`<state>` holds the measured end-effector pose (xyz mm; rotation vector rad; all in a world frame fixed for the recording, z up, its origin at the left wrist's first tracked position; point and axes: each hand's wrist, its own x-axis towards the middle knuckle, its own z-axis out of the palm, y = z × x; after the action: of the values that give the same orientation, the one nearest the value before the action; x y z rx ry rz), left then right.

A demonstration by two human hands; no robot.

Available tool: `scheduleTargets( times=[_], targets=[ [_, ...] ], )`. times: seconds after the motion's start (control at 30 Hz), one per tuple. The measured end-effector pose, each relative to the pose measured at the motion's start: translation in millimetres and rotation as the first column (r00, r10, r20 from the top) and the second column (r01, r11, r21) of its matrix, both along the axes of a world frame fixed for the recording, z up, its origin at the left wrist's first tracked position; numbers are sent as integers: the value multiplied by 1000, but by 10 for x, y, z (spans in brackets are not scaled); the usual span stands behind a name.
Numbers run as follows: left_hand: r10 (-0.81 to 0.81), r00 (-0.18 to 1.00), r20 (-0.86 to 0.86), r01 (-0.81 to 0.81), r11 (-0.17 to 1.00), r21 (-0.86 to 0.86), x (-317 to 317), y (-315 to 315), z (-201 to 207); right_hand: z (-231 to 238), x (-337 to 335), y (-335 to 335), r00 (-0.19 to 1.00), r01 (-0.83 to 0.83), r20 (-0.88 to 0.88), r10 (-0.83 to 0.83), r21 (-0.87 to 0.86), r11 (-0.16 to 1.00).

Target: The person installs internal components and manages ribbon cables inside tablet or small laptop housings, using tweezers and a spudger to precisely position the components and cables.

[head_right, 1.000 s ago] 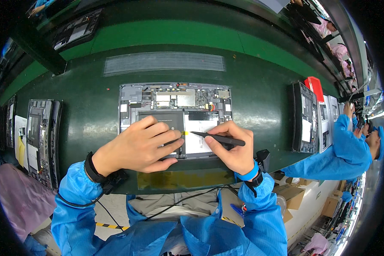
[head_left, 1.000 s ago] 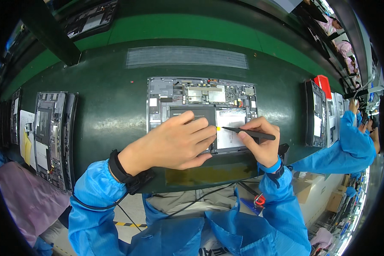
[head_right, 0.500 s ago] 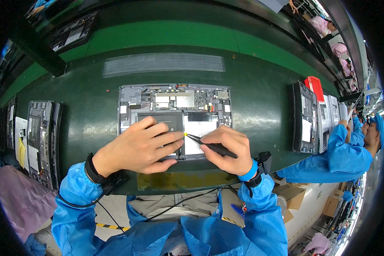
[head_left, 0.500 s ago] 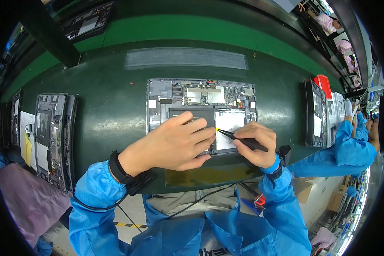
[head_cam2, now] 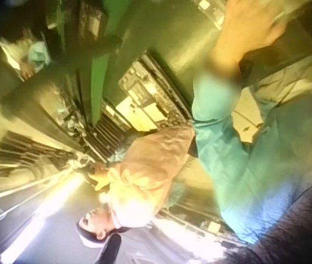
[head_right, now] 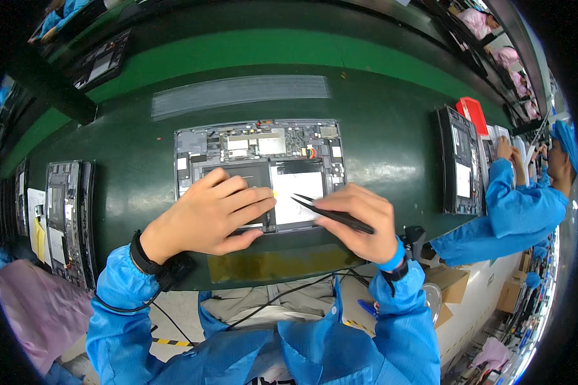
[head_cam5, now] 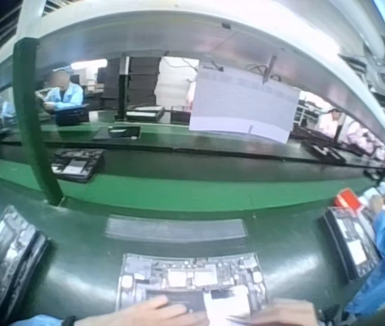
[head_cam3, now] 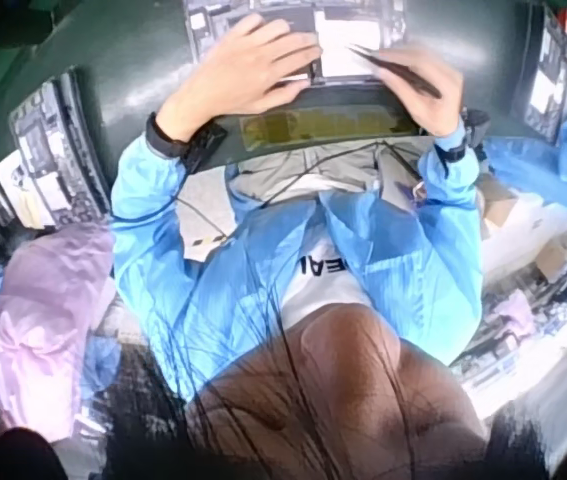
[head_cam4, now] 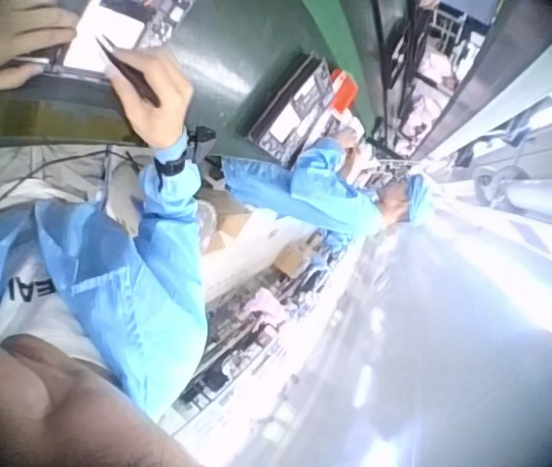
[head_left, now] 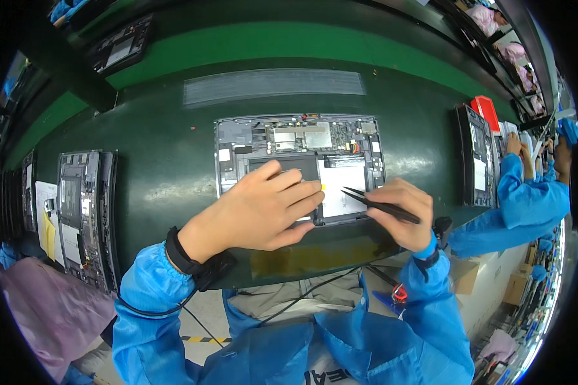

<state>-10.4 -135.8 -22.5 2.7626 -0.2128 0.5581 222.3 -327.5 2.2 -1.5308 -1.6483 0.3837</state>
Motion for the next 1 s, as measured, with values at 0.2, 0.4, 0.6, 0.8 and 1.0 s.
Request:
scheduleTargets(
  times=[0.2,0.4,0.6,0.8,1.0],
  targets=[
    [13,999,-29,-10,995,100,-24,5,20,31,79,-842,922,209,-350,-165,92,974],
    [97,990,101,-106,990,92,53,16,60,-368,-319,-976,736,199,-614,-285,-206,958],
    [-293,943,161,235,923,304,-123,-510,187,-422,-511,-638,815,235,-447,-369,-328,915],
    [-152,947,282,60,949,308,-82,-359,173,-486,-244,-875,786,202,-546,-289,-216,955],
    [320,947,-32,-317,946,71,33,22,128,-511,-423,-756,604,325,-668,-435,-292,900]
  ],
)
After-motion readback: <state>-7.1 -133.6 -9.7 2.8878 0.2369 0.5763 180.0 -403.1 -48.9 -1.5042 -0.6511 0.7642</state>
